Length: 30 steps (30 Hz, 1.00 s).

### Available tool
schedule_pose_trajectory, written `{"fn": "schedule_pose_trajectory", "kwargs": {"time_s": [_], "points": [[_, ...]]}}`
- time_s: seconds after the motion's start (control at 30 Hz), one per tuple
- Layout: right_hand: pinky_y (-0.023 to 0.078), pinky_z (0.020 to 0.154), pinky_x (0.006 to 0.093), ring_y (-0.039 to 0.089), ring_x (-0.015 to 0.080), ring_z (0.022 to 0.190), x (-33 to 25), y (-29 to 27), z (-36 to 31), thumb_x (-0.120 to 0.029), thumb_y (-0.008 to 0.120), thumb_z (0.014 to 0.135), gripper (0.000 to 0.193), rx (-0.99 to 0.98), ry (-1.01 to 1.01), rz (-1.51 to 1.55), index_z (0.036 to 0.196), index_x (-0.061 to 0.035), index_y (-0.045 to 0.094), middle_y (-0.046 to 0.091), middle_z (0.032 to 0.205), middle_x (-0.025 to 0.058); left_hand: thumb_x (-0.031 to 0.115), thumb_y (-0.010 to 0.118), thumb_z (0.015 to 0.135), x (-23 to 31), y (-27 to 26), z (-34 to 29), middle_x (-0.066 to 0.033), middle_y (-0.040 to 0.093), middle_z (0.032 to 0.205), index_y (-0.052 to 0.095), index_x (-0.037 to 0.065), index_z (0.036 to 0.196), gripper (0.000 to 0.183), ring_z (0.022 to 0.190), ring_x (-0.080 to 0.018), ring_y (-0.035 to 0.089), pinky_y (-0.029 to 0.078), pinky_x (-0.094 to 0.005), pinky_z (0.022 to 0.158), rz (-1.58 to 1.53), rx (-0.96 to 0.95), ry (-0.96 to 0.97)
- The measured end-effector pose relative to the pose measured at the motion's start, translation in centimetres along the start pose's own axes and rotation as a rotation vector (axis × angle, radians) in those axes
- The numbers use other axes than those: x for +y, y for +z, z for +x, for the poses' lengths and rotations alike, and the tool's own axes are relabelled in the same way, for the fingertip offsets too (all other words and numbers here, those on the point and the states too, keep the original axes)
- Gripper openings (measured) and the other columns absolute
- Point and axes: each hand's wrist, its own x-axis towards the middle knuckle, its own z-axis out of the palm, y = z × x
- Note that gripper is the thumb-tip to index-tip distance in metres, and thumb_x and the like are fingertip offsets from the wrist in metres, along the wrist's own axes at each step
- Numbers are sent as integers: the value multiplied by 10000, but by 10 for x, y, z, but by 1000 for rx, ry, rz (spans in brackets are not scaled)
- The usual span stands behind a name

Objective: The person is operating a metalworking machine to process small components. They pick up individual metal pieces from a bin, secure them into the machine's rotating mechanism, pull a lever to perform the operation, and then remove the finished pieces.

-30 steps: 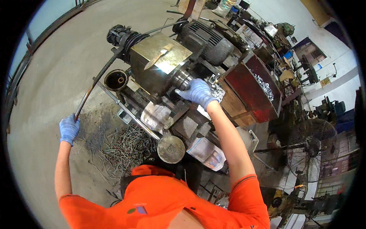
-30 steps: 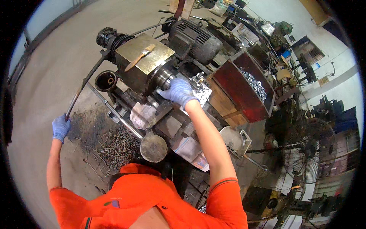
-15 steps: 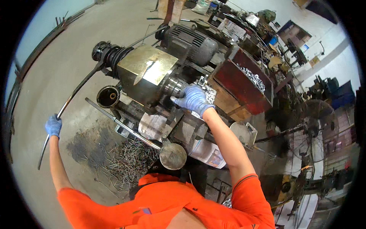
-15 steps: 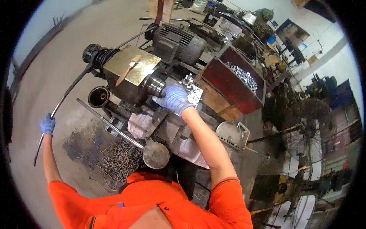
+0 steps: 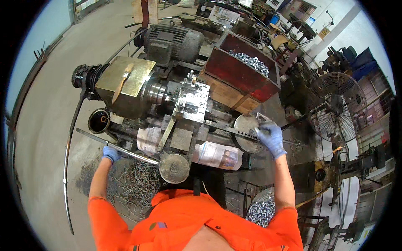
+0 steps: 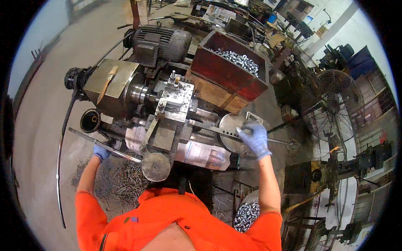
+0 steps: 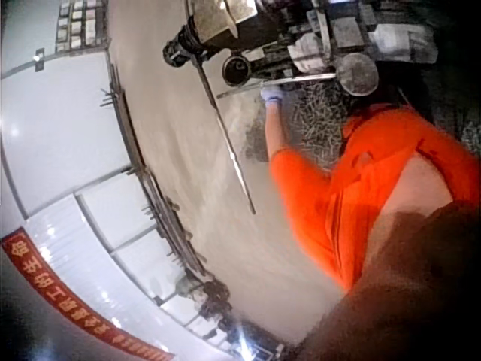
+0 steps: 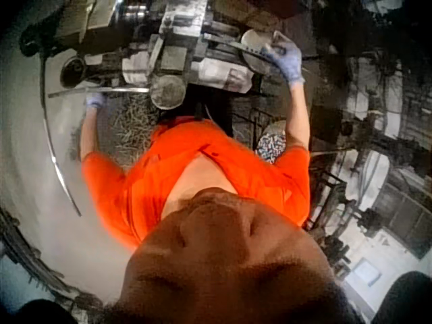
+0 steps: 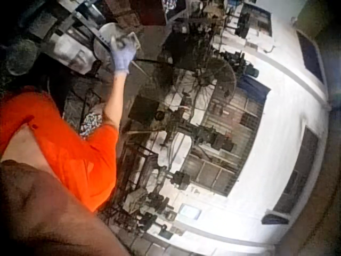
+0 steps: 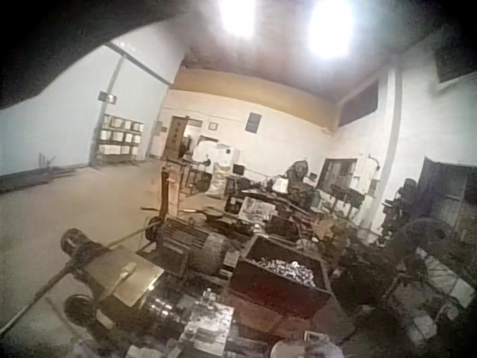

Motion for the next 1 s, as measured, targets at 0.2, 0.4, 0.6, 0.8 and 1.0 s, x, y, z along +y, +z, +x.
{"fn": "schedule_pose_trajectory", "kwargs": {"time_s": [0.2,0.4,0.6,0.8,1.0], "points": [[492,707,340,644,292,733,131,-2,-59,-293,768,675,329,-15,344,-83,801,-2,681,667,788,166,307,485,796,-23,-1,15,-104,642,764,606,104,712,251,722,-296,610,452,-390,606,63,33,13],[391,972,394,503,312,1145,213,-17,-78,-453,687,696,633,-305,485,-483,1190,-77,563,545,1229,152,366,587,769,-10,-121,-49,-129,658,856,659,133,958,308,830,-311,624,492,-396,737,-181,-60,-295],[327,1015,420,409,333,1225,264,-7,-79,-481,669,690,612,-467,648,-792,1181,-128,576,521,1260,126,300,578,816,28,-234,-88,-119,656,892,663,127,966,244,838,-295,624,487,-397,743,-232,368,-235],[360,970,417,503,332,1103,266,8,-100,-505,648,692,509,-389,709,-717,999,-99,631,608,1094,132,365,580,819,61,-200,-46,-161,645,869,667,76,897,312,824,-333,611,476,-416,746,-284,495,-73],[458,762,479,592,401,841,226,3,-212,-509,649,680,488,-129,639,-645,883,-66,638,636,861,205,429,604,792,91,-197,-29,-168,639,762,671,66,796,369,774,-346,612,477,-433,707,-210,307,-387]]}}
